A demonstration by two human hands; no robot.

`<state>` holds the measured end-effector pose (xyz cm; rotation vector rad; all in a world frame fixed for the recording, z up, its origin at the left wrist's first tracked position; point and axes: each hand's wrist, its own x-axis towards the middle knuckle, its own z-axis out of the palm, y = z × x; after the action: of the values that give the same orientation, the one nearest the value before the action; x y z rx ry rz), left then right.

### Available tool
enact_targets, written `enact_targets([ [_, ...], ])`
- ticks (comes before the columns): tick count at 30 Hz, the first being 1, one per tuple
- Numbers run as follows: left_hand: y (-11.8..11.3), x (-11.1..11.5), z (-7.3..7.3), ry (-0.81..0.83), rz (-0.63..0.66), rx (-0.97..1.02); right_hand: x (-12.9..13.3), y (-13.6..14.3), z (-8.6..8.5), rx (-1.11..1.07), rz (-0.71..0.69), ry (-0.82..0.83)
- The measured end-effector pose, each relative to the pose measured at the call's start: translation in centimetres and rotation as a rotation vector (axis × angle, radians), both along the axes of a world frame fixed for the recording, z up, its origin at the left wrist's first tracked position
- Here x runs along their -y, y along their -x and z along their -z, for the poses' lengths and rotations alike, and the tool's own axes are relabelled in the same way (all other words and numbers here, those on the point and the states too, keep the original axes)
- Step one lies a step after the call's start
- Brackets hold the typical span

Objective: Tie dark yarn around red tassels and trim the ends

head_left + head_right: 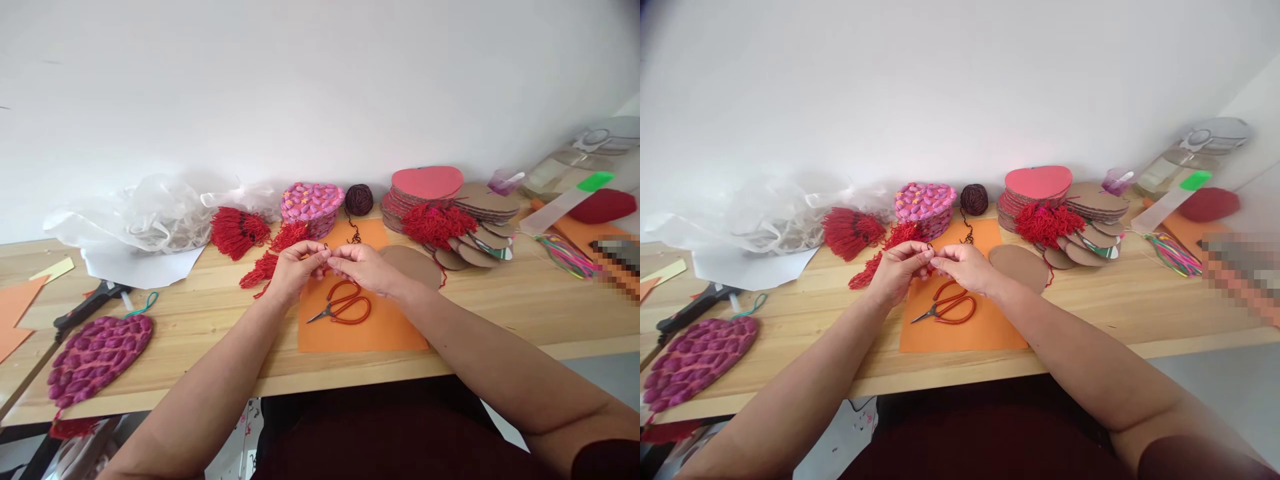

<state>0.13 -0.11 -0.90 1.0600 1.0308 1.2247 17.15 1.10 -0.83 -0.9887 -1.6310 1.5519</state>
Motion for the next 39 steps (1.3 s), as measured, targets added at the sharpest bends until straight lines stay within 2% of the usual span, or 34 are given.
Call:
enact_targets([
  [7, 0.3, 0.0, -0.3, 0.072, -0.024, 0.096, 0.0, -0.1, 0.4, 0.248, 0.051, -0.293],
  [14, 0.4, -0.1, 0.0, 0.095, -0.032, 0.177, 0.3, 0.0, 0.0, 0.264, 0.158, -0.449],
  [21, 0.1, 0.2, 0.0, 0.107, 0.041, 0.276, 0.5, 0.6, 0.0, 0.152, 0.030, -0.563],
  [27, -0.1, 0.3, -0.4, 0.144, 0.035, 0.291, -0.1, 0.4, 0.6, 0.106, -0.013, -0.448],
  [33, 0.5, -0.2, -1.0, 0.155, -0.106, 0.314, -0.5, 0.4, 1.4, -0.023, -0.016, -0.200],
  [39, 0.3, -0.2, -1.2, 0.247, -0.060, 0.399, -0.2, 0.6, 1.3, -0.052, -0.039, -0.093],
])
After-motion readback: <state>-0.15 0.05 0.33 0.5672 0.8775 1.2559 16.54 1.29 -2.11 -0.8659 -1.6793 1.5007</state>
